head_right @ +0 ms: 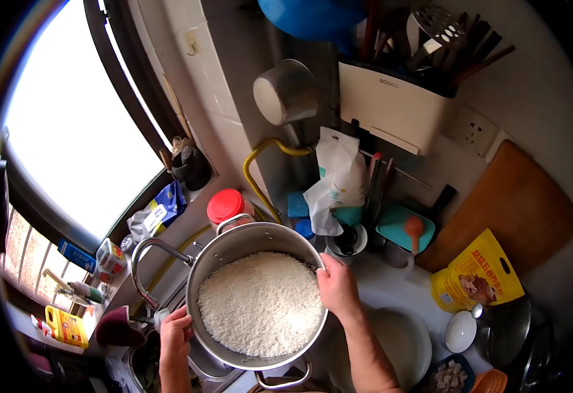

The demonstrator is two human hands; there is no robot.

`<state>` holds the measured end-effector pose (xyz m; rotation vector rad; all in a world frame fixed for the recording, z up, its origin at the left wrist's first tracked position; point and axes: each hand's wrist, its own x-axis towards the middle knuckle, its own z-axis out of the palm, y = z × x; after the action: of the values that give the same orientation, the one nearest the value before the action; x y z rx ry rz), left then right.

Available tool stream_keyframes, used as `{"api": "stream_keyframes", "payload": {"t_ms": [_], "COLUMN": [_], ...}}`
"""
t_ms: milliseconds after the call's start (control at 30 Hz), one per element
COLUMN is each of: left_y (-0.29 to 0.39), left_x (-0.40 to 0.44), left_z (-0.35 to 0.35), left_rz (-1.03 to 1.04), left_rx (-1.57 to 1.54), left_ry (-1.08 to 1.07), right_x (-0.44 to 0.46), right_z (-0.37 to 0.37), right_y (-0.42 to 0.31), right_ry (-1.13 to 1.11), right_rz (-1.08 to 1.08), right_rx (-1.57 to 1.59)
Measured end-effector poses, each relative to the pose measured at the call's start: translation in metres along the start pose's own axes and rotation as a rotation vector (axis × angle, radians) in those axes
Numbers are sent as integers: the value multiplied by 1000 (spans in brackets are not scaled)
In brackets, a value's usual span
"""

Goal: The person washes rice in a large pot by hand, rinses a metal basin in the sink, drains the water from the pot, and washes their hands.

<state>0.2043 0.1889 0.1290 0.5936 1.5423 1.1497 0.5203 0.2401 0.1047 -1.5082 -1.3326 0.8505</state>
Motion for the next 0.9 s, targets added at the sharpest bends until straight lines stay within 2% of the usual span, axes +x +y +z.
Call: {"api": "stream_keyframes", "payload": {"t_ms": [33, 233, 300, 400, 500, 567, 633, 700, 767, 900], "left_y": [3, -8, -13, -17, -9, -12, -1, 19, 33, 63], "left_x": [-5, 4, 9, 12, 7, 9, -1, -21, -36, -93], "left_z": [7, 30, 28, 24, 20, 9, -2, -10, -26, -37], "left_rz": [-18, 19, 16, 45, 3, 64, 144, 230, 440, 686], "left_rx": [20, -2, -13, -48, 28, 61, 69, -69, -183, -326], "left_ry": [1, -102, -86, -155, -165, -134, -109, -75, -108, -101], "right_x": [3, 21, 21, 26, 17, 12, 6, -7, -26, -70], "right_z": [4, -10, -19, -17, -23, -20, -11, 1, 10, 28], "right_y": [13, 49, 42, 57, 9, -7, -37, -74, -113, -179], "right_ry": [46, 121, 8, 111, 24, 21, -25, -324, -531, -827], "right_rz": [-74, 50, 105, -129, -37, -215, -394, -284, -376, -482], "right_rx": [78, 96, 1, -216, -621, -629, -369, 105, 265, 508]}}
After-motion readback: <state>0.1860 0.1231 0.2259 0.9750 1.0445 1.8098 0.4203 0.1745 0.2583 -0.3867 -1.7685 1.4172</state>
